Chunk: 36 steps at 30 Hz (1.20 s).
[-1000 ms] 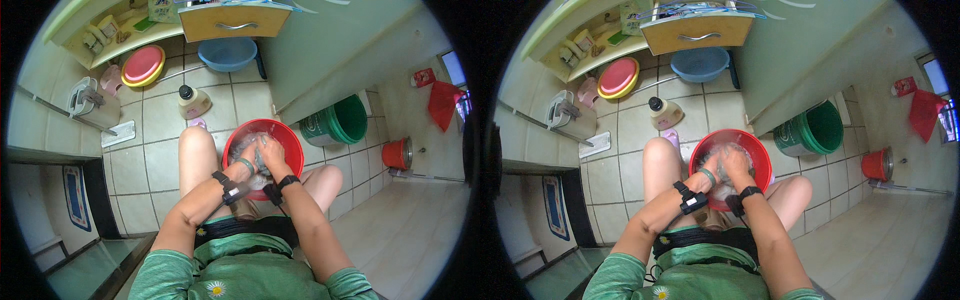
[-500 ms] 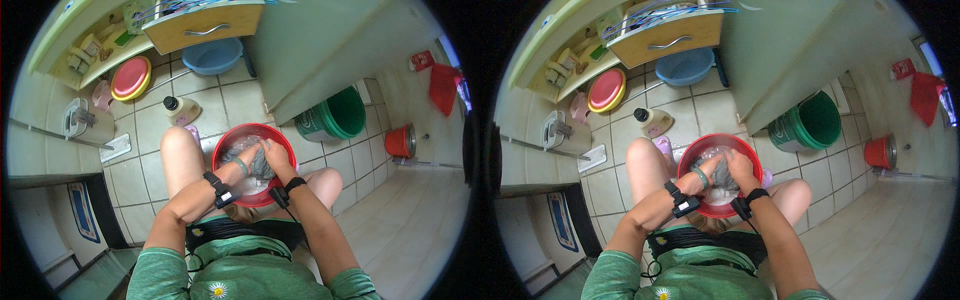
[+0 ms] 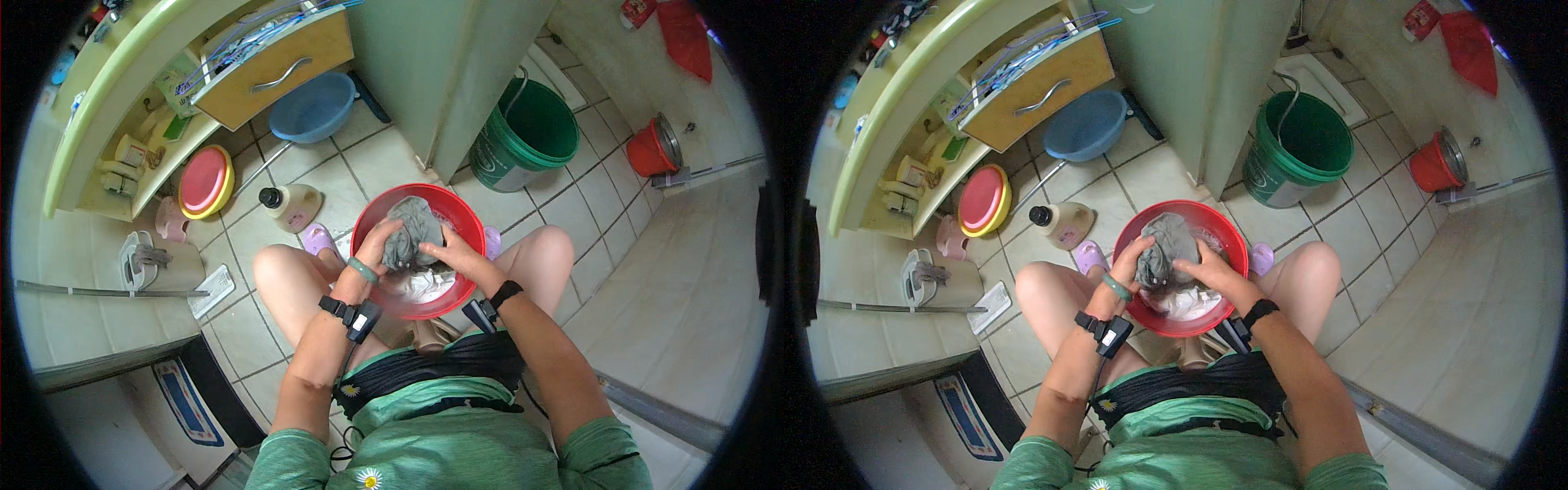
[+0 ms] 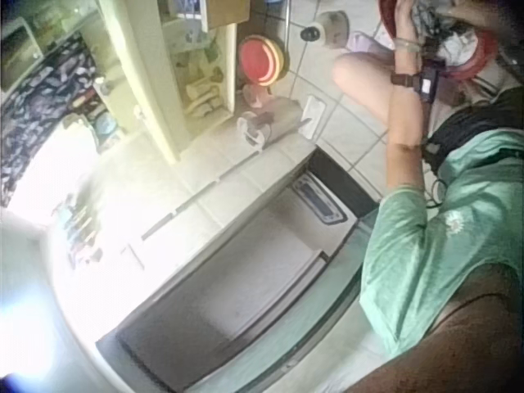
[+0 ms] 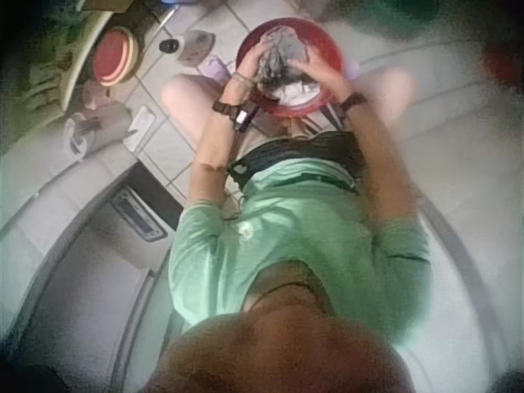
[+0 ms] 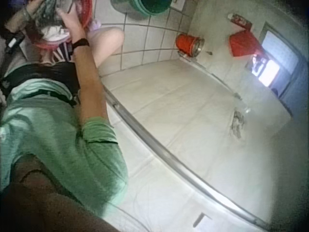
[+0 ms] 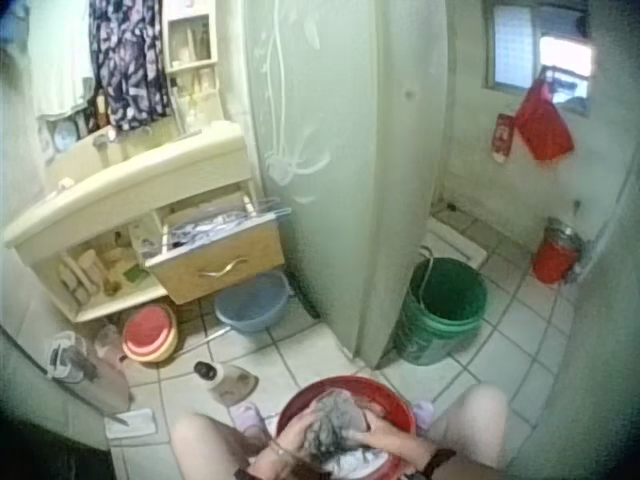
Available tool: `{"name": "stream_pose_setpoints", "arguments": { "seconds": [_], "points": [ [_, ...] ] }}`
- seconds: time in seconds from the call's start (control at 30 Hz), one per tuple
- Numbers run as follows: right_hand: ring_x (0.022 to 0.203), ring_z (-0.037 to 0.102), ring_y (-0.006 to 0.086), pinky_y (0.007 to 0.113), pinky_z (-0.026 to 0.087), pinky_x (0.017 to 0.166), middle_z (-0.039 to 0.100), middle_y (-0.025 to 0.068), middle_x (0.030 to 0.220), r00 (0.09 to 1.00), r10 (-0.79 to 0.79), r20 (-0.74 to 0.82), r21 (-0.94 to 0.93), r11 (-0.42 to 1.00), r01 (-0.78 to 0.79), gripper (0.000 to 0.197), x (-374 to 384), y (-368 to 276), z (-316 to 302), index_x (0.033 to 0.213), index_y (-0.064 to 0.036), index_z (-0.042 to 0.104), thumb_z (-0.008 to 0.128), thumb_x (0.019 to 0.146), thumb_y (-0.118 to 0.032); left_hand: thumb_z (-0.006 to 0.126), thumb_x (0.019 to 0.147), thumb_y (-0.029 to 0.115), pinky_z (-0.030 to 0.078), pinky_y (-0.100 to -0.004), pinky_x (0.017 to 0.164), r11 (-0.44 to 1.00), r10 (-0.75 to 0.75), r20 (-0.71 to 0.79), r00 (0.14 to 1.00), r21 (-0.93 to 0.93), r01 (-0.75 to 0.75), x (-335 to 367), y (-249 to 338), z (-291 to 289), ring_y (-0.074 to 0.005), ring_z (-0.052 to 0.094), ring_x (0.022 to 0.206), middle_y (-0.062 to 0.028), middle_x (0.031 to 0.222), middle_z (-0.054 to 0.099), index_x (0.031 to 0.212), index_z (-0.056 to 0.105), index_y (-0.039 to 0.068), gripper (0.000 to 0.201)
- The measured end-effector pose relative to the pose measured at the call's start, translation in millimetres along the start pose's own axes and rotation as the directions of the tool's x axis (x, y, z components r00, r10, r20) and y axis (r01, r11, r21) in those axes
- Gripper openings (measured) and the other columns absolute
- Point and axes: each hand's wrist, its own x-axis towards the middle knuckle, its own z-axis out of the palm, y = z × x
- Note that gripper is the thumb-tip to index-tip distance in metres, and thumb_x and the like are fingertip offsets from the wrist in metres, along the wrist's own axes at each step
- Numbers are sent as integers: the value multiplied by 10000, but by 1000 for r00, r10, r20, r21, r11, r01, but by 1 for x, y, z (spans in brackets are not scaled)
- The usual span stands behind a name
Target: Washing a piece of clothing by hand in a bucket of soapy water.
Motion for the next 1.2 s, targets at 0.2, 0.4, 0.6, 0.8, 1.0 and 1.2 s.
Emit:
{"name": "stream_pose_setpoints", "arguments": {
  "seconds": [0.2, 0.4, 0.6, 0.8, 1.0, 1.2],
  "points": [
    [972, 543, 174, 287, 425, 852, 584, 96, 1059, 989, 77, -126, 487, 873, -6, 456, 6, -40, 5, 1212, 25, 458, 591, 800, -119, 509, 863, 144, 495, -322, 829, 991, 85, -93, 992, -91, -94, -20, -5, -58, -193, 604, 916, -90, 1048, 602, 1168, 494, 16, 331],
    [1074, 493, 188, 295, 414, 881, 509, 107, 1176, 969, -194, -153, 80, 975, 208, 539, 11, -81, 24, 1273, -25, 370, 529, 759, -29, 449, 907, 203, 485, -338, 854, 971, 31, -125, 992, -230, -59, -18, 0, -32, -234, 603, 955, -126, 1062, 609, 1148, 523, 7, 320],
    [803, 578, 422, 480, 454, 728, 597, 249, 818, 960, -189, -208, -606, 795, 24, 392, 9, -73, 92, 927, -76, 601, 449, 853, -429, 447, 905, 311, 516, -386, 709, 862, -136, -301, 944, -505, -36, 4, -34, -41, -236, 627, 793, -87, 891, 636, 935, 596, 111, 252],
    [777, 587, 395, 477, 455, 716, 611, 221, 826, 934, -272, -232, -702, 712, 33, 365, 20, -88, 81, 782, -38, 600, 411, 878, -335, 450, 888, 292, 506, -416, 708, 852, -139, -214, 967, -523, 7, 19, -54, -47, -251, 617, 800, -94, 879, 638, 908, 607, 109, 241],
    [796, 560, 436, 495, 447, 703, 590, 253, 813, 953, -217, -210, -718, 696, 0, 356, -5, -77, 67, 897, -32, 588, 433, 874, -353, 495, 854, 356, 489, -414, 727, 992, -5, -407, 913, -118, -47, 9, -40, -4, -250, 599, 794, -97, 872, 628, 909, 608, 86, 298],
    [927, 566, 387, 404, 433, 810, 603, 243, 965, 992, -59, -113, -554, 832, -14, 441, 43, -66, 44, 968, 18, 600, 435, 882, -382, 463, 864, 255, 443, -321, 830, 992, 32, -158, 987, 127, -12, -17, -18, -25, -221, 578, 940, -106, 1025, 602, 1077, 557, 17, 334]
  ]
}}
